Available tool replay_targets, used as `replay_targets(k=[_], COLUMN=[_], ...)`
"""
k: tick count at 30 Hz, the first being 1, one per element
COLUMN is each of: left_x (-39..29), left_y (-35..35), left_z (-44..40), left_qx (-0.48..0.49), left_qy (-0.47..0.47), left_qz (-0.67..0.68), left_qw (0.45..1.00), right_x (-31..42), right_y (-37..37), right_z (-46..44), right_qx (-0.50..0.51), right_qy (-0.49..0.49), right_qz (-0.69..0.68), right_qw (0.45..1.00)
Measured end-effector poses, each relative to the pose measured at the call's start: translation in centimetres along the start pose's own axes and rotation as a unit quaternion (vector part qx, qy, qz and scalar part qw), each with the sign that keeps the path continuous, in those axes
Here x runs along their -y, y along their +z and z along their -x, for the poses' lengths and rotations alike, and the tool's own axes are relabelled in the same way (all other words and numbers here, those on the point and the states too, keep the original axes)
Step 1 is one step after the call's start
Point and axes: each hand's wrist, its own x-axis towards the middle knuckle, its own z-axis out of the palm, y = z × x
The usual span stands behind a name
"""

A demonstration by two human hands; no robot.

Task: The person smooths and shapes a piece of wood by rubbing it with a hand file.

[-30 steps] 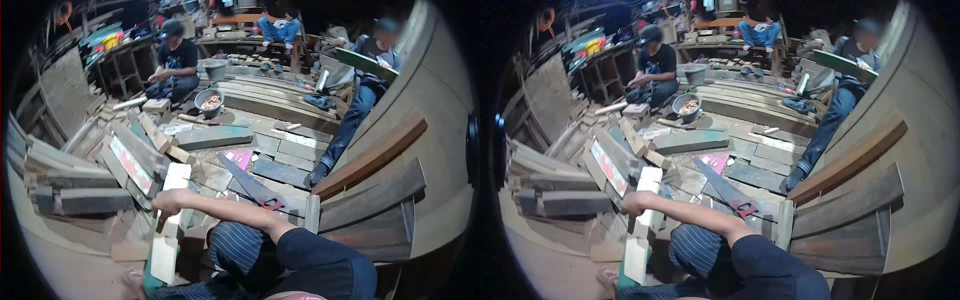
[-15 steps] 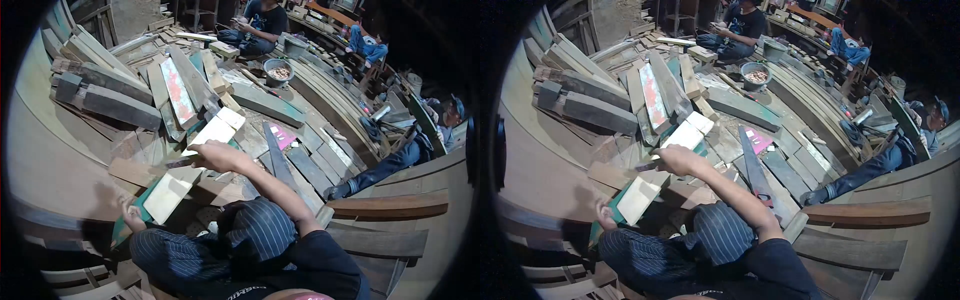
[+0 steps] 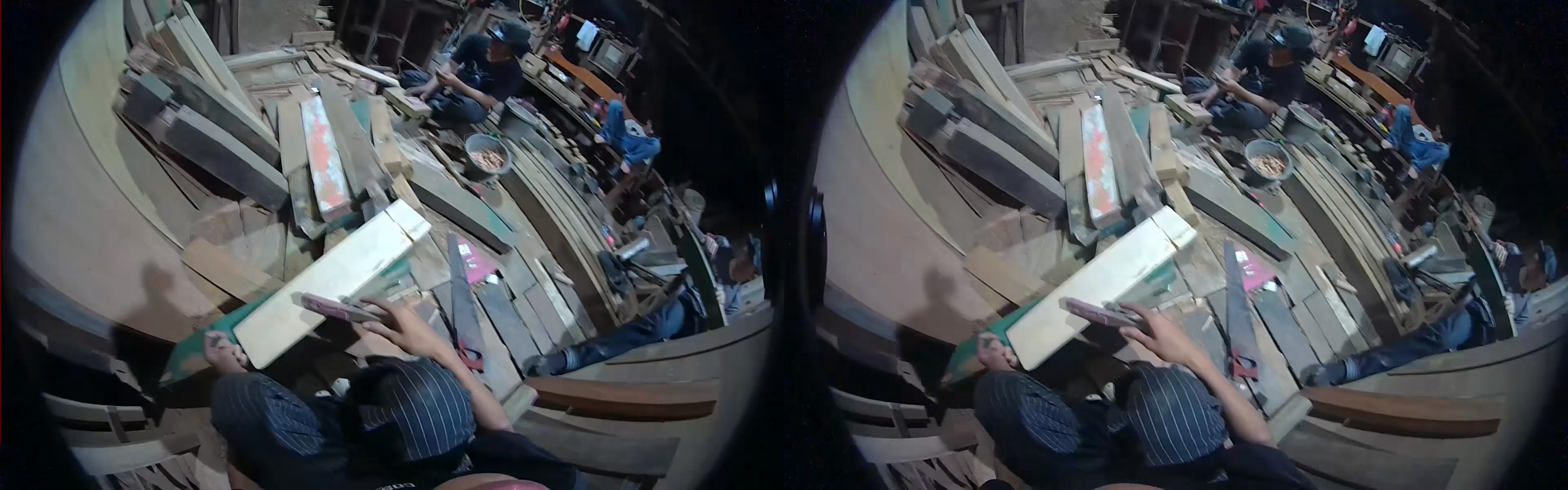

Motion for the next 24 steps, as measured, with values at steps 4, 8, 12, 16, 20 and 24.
replay_targets(k=[4, 8, 12, 16, 20, 24], left_x=[1.1, -1.9, -3.4, -3.4, -3.2, -3.2], left_y=[-1.2, 0.3, 0.5, 0.8, 1.4, 2.7], left_z=[-0.1, 1.7, 3.1, 4.0, 3.8, 3.3], left_qx=[0.219, 0.190, 0.187, 0.206, 0.224, 0.228], left_qy=[0.099, 0.084, 0.153, 0.228, 0.330, 0.431], left_qz=[-0.148, -0.139, -0.187, -0.252, -0.326, -0.372], left_qw=[0.959, 0.968, 0.952, 0.918, 0.857, 0.790], right_x=[-2.2, -3.1, -4.4, -5.0, -4.1, -5.1], right_y=[2.0, 3.3, 3.7, 3.5, 3.4, 4.0], right_z=[0.1, 1.0, 0.0, 0.0, 1.1, 1.1], right_qx=[-0.074, -0.157, -0.217, -0.237, -0.210, -0.225], right_qy=[0.000, -0.006, -0.022, -0.025, 0.041, 0.023], right_qz=[0.009, 0.005, -0.032, -0.036, -0.073, -0.078], right_qw=[0.997, 0.988, 0.975, 0.971, 0.974, 0.971])
